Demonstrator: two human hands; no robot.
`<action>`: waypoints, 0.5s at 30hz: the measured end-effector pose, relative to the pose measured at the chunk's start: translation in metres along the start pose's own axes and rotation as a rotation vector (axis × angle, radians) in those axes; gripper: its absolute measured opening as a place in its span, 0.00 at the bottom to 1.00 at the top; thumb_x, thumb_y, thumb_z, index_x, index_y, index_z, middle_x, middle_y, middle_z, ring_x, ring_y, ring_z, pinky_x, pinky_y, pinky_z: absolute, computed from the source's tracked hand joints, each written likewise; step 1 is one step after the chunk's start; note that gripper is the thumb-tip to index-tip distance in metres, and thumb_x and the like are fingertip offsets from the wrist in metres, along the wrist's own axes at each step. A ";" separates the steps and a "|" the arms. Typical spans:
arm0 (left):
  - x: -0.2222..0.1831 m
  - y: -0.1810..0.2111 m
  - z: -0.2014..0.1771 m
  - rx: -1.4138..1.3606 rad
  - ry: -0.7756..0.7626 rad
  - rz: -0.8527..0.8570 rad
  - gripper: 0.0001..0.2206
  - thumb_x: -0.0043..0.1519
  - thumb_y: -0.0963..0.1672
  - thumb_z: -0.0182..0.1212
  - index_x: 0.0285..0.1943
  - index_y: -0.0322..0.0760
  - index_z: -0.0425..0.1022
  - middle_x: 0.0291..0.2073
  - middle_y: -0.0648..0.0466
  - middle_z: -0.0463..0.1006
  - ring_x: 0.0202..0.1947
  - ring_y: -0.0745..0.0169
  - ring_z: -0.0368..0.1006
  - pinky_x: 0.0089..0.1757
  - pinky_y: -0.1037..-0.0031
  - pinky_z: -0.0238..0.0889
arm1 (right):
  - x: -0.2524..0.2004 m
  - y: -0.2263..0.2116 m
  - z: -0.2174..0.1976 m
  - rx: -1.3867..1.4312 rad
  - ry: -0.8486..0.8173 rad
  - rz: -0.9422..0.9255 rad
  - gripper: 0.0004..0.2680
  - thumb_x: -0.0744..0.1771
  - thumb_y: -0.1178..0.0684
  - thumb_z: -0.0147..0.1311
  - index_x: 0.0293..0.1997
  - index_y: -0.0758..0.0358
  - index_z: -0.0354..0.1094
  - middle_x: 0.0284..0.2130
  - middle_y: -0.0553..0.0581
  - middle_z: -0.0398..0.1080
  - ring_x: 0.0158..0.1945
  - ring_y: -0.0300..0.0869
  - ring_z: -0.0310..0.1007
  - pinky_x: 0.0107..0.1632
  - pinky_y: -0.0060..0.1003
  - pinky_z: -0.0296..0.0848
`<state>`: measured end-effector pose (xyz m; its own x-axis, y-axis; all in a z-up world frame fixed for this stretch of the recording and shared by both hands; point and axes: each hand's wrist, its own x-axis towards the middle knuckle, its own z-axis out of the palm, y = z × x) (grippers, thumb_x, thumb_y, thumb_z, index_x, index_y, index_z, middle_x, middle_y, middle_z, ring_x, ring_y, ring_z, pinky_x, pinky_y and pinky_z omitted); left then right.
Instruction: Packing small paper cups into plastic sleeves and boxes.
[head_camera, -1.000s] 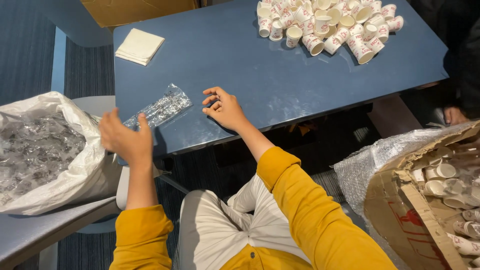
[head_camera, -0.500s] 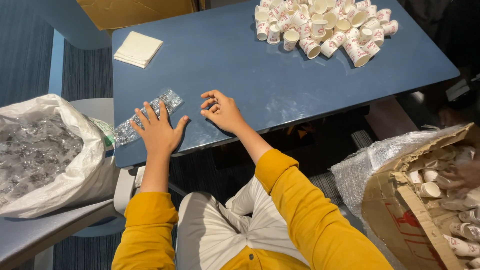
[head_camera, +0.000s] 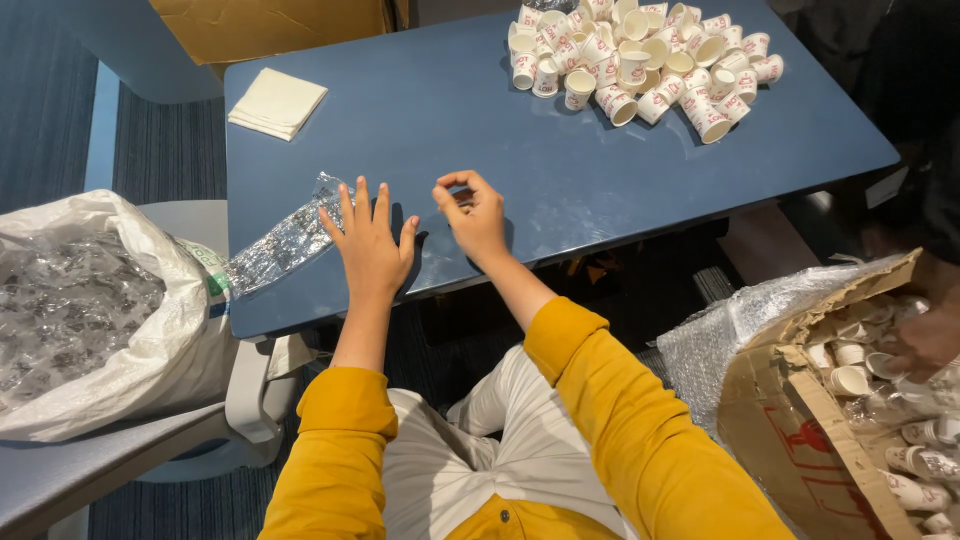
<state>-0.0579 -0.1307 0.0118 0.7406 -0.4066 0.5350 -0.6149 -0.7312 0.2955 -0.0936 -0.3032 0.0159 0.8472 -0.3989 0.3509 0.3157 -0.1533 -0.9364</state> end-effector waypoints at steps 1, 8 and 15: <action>-0.001 0.000 0.000 0.012 0.010 -0.008 0.29 0.67 0.54 0.56 0.72 0.32 0.66 0.74 0.36 0.57 0.77 0.32 0.42 0.67 0.33 0.23 | 0.005 -0.004 -0.010 -0.094 0.129 -0.094 0.06 0.66 0.55 0.62 0.43 0.64 0.73 0.35 0.53 0.76 0.35 0.33 0.77 0.35 0.27 0.73; 0.005 0.005 0.000 0.088 -0.005 0.019 0.32 0.65 0.58 0.54 0.68 0.30 0.70 0.69 0.36 0.62 0.74 0.33 0.47 0.65 0.33 0.25 | 0.077 -0.007 -0.146 -1.038 0.360 -0.450 0.15 0.61 0.57 0.67 0.51 0.62 0.69 0.53 0.61 0.69 0.59 0.57 0.64 0.60 0.50 0.64; 0.005 0.005 -0.001 0.110 -0.018 0.005 0.33 0.64 0.59 0.54 0.66 0.30 0.71 0.68 0.36 0.63 0.73 0.34 0.48 0.66 0.33 0.26 | 0.119 0.023 -0.210 -1.388 0.244 -0.385 0.22 0.58 0.53 0.70 0.56 0.64 0.67 0.54 0.66 0.66 0.59 0.61 0.62 0.57 0.52 0.64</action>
<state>-0.0581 -0.1359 0.0171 0.7428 -0.4200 0.5214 -0.5863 -0.7840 0.2038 -0.0750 -0.5445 0.0374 0.6706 -0.2509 0.6981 -0.2756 -0.9580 -0.0796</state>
